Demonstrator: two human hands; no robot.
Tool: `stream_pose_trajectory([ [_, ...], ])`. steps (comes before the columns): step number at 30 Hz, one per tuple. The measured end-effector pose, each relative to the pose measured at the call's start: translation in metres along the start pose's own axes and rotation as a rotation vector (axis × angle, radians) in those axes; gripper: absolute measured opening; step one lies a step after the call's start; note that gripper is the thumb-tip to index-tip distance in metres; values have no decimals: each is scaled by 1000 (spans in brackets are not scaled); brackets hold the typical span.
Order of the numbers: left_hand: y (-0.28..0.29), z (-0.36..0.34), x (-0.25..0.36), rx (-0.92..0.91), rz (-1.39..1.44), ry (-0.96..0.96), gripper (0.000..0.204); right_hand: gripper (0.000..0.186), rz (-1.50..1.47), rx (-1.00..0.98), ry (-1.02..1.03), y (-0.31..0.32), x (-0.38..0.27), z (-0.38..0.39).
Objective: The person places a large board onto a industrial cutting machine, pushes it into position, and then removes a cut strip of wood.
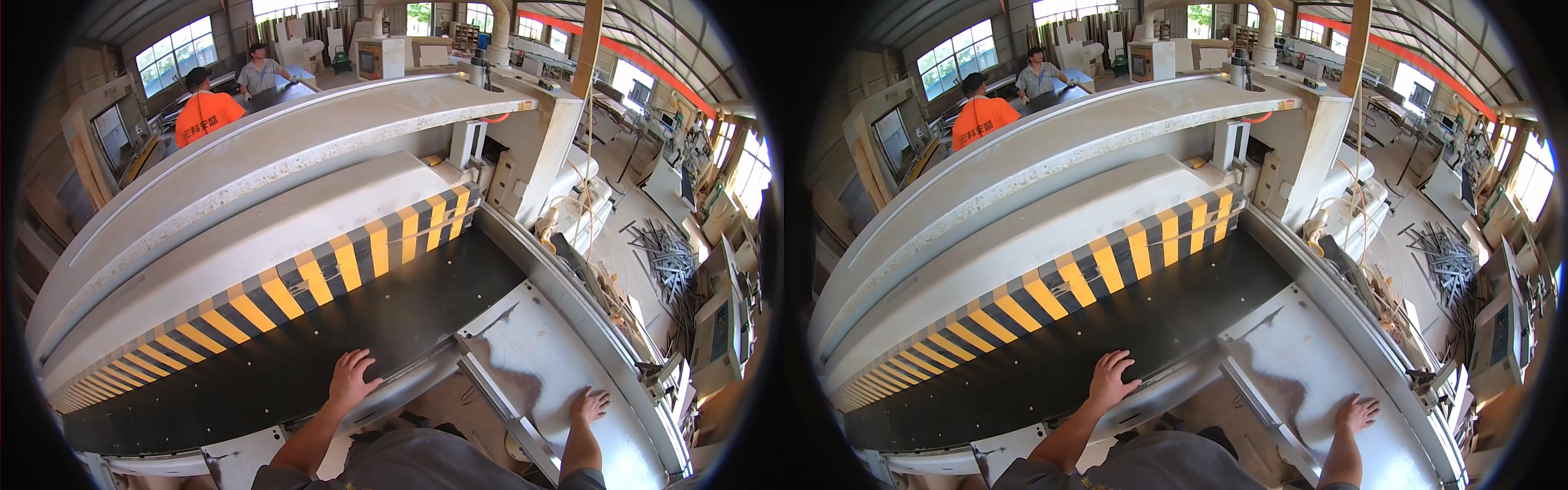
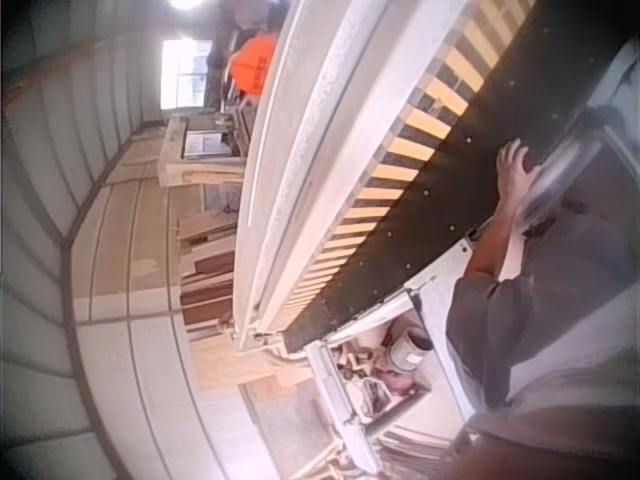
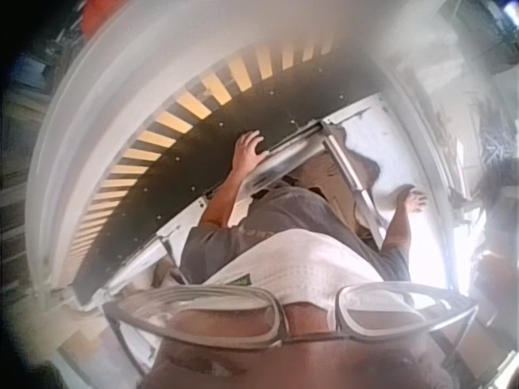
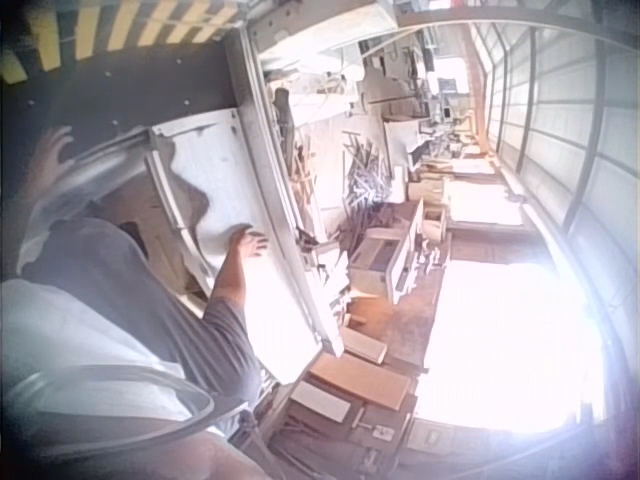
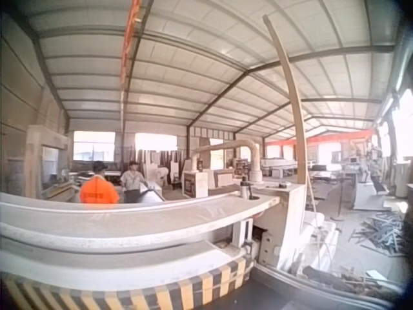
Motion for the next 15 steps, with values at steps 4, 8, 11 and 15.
stream_pose_trajectory([
  [4,-1,0,0,-5,2,7,51,77,-2,0,-12,2,0,1],
  [8,0,0,0,-6,-2,6,51,77,-6,-5,-7,6,-1,3],
  [11,0,0,0,-3,0,3,51,77,-3,-6,-5,7,-1,3],
  [15,1,-1,1,3,-6,2,51,76,1,-19,0,12,-3,7],
])
Point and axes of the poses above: each hand's wrist, its own z-axis away from the middle knuckle, its own y-axis out of the back of the hand, x = y × z, the point moved 1 cm from there along -z, towards the middle knuckle
